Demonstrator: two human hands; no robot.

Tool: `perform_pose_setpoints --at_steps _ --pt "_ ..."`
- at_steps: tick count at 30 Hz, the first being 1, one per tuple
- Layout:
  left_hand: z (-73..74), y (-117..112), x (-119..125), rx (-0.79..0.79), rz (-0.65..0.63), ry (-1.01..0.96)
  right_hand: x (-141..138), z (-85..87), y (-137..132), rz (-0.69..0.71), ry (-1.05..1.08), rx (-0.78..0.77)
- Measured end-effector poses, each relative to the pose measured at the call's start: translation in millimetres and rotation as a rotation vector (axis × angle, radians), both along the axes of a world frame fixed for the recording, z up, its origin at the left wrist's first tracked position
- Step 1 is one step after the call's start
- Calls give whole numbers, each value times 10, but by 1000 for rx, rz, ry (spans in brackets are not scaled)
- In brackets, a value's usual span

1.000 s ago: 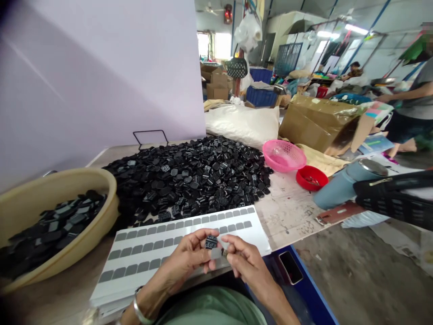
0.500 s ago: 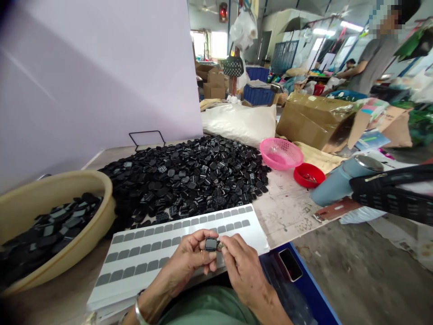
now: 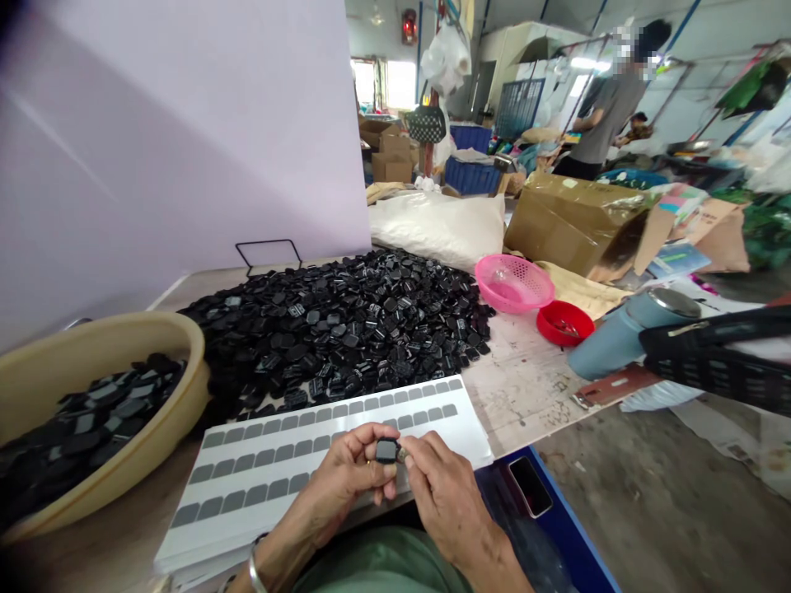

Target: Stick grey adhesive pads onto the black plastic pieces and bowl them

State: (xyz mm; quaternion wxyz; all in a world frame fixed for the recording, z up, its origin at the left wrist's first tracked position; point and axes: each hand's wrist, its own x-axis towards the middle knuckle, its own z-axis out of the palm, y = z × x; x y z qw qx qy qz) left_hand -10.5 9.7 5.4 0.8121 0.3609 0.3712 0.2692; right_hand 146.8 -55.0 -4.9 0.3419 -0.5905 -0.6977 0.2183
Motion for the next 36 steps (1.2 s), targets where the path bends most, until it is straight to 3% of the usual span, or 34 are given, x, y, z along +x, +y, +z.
perform_pose_setpoints --at_steps 13,26,29,32,34,36 --pt "-32 31 4 -41 4 -84 17 -25 19 8 3 -48" --pt "-71 107 50 118 -89 94 -14 -16 14 20 -136 -61" --pt "-31 198 45 212 -51 206 156 -32 4 -2 -269 -63" --pt "30 328 14 364 67 339 499 -63 0 -211 -370 -74" --pt "56 393 37 476 31 400 717 -78 27 -340 -423 -111" --pt "60 418 126 617 -90 451 848 -85 93 -375 -481 -131"
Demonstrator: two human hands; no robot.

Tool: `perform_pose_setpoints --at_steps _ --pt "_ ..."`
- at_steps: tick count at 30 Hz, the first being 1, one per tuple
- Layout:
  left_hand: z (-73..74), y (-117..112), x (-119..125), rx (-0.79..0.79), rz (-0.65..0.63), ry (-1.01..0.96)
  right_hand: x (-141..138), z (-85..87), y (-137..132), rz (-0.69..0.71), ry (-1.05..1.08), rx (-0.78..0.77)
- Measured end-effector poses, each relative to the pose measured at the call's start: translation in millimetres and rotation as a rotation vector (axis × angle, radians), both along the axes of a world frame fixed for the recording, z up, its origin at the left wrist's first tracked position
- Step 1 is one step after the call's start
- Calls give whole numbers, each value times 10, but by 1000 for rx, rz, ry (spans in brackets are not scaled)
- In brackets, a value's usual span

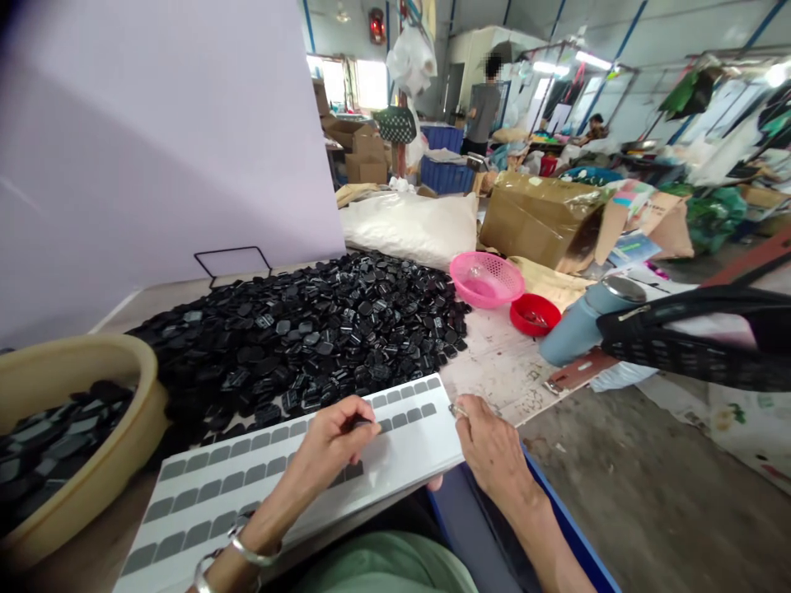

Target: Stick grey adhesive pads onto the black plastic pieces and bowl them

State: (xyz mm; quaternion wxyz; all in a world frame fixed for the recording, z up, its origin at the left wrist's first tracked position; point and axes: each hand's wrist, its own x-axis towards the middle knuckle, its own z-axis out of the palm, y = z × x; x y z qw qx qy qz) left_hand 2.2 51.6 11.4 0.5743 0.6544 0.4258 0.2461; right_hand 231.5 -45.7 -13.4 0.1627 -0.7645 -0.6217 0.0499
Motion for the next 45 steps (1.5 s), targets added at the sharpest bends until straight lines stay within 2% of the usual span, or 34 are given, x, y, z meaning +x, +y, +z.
perform_pose_setpoints --at_steps 3,7,10,14,18,23,26,28,29,31,33,35,38,41,45 --pt "-23 -31 221 271 -205 157 33 -6 143 49 -43 -29" --pt "-86 -110 463 616 -475 472 4 -17 281 145 -55 -34" --pt "-158 -136 528 718 -577 650 32 -19 311 204 -31 -33" --pt "-228 -138 515 767 -605 641 78 -16 336 254 45 -31" --pt "-228 -154 492 762 -567 575 104 -11 401 264 177 -14" --pt "-155 -187 474 737 -542 563 108 72 446 261 463 4" --pt "-100 -153 393 640 -509 399 73 144 383 192 595 56" --pt "-77 -66 287 582 -388 253 49 157 302 83 696 88" --pt "-72 0 220 578 -281 231 39 147 253 15 750 100" --pt "-77 167 74 603 -36 313 22 101 149 -110 845 113" --pt "-100 346 -59 626 129 454 0 42 52 -179 900 97" --pt "-135 495 -144 617 174 527 -42 1 -19 -209 953 73" --pt "-190 616 -169 584 170 537 -145 6 -52 -202 981 67" --pt "-216 653 -152 548 188 502 -241 56 -20 -154 976 67" --pt "-177 705 -223 470 237 390 -308 83 30 -140 1053 55"
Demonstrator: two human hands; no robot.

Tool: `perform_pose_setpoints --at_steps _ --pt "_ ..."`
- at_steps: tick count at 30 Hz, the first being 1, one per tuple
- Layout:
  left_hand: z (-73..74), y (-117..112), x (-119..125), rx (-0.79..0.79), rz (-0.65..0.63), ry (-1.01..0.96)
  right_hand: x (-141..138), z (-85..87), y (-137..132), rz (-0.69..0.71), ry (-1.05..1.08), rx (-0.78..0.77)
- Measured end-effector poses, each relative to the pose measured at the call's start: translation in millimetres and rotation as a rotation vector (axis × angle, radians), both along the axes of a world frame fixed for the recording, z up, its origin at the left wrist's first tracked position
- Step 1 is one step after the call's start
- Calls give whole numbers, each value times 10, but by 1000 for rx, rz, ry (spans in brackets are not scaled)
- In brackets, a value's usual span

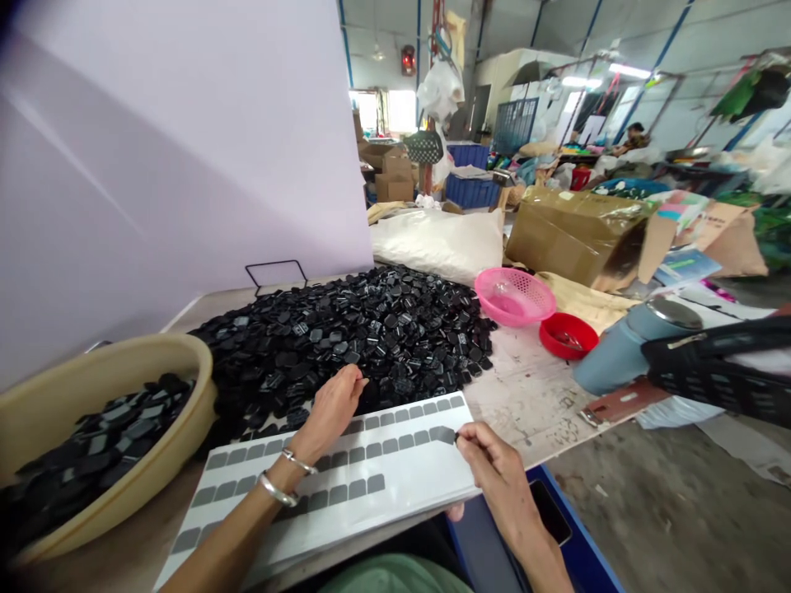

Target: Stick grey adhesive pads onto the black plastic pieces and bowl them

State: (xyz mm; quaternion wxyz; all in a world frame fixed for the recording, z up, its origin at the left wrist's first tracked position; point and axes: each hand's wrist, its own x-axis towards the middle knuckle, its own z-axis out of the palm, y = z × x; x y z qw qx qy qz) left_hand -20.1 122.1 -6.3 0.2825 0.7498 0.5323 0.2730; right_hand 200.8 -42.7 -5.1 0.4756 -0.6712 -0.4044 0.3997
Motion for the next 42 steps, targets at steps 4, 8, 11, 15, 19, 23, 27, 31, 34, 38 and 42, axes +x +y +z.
perform_pose_setpoints --at_steps 4,8,11,15,19,23,27,31,34,38,42 --pt "67 13 -112 -134 50 -199 -147 -16 44 63 121 0" --pt "97 -185 -88 -344 50 -439 -410 8 122 232 227 65" --pt "90 -378 -13 -468 26 -587 -554 28 204 386 240 117" --pt "55 -410 15 -526 58 -722 -629 -37 347 422 257 132" --pt "46 -314 -50 -573 141 -833 -678 -151 444 293 378 162" --pt "93 -410 -104 -756 115 -920 -724 -215 419 195 451 177" --pt "154 -565 -146 -907 101 -962 -714 -239 382 164 508 163" --pt "151 -631 -200 -1021 65 -990 -687 -246 407 150 564 145" --pt "116 -654 -192 -1065 28 -993 -677 -246 445 154 607 129" --pt "94 -684 -121 -1112 -41 -1016 -658 -247 470 168 639 120" --pt "127 -717 -62 -1102 -81 -939 -592 -173 417 286 645 79"
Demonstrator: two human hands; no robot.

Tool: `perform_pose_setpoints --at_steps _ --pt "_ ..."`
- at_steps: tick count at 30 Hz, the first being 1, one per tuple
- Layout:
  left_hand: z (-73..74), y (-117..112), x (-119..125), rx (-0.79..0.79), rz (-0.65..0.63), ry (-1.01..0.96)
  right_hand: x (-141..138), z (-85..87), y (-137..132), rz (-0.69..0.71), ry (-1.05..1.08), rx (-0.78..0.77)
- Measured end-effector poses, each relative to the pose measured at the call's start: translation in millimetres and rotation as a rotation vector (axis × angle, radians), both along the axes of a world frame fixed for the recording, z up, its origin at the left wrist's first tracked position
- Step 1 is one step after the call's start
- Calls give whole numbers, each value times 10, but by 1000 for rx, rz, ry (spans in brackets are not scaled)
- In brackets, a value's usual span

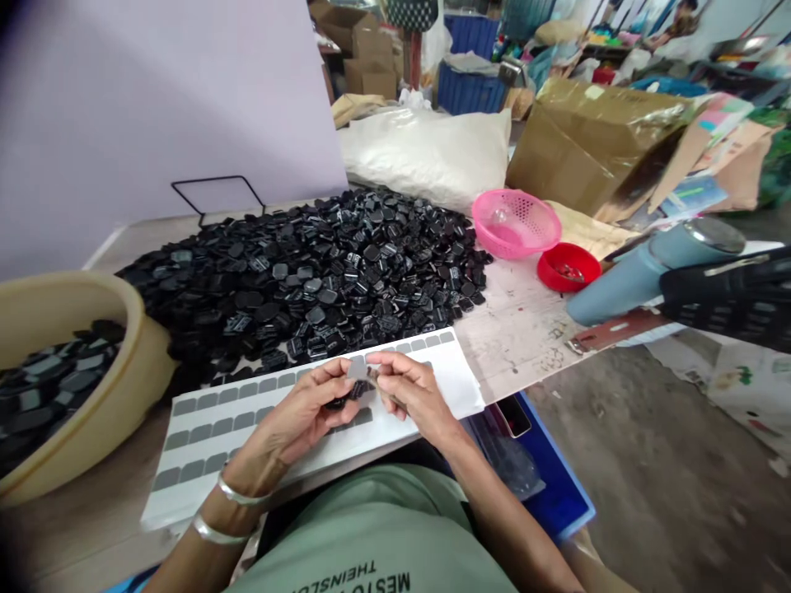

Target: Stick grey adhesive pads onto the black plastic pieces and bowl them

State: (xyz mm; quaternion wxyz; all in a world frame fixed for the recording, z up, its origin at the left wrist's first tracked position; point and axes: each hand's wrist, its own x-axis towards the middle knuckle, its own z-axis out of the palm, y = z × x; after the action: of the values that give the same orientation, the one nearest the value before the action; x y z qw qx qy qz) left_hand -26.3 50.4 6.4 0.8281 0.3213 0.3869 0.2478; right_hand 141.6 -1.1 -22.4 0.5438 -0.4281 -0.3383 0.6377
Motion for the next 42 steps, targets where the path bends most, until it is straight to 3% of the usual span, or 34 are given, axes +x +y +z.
perform_pose_setpoints --at_steps 4,6,10,17,24,30,34,38,42 --pt "31 -34 53 116 -51 104 108 147 -108 291 -180 24" --pt "35 -51 92 122 -56 93 152 192 -170 355 -298 50" --pt "43 -97 168 30 -97 46 178 173 -360 293 -290 50" --pt "79 -275 185 -112 -254 118 212 63 -836 234 18 -96" --pt "26 -502 343 7 -331 251 346 50 -1045 242 15 -114" --pt "82 -616 485 57 -337 302 352 63 -1137 238 27 -81" --pt "98 -650 523 79 -318 285 360 86 -1219 34 -26 -55" --pt "109 -685 517 105 -307 266 377 61 -1248 -277 -337 -29" --pt "123 -708 488 100 -334 186 335 26 -1218 -328 -616 145"
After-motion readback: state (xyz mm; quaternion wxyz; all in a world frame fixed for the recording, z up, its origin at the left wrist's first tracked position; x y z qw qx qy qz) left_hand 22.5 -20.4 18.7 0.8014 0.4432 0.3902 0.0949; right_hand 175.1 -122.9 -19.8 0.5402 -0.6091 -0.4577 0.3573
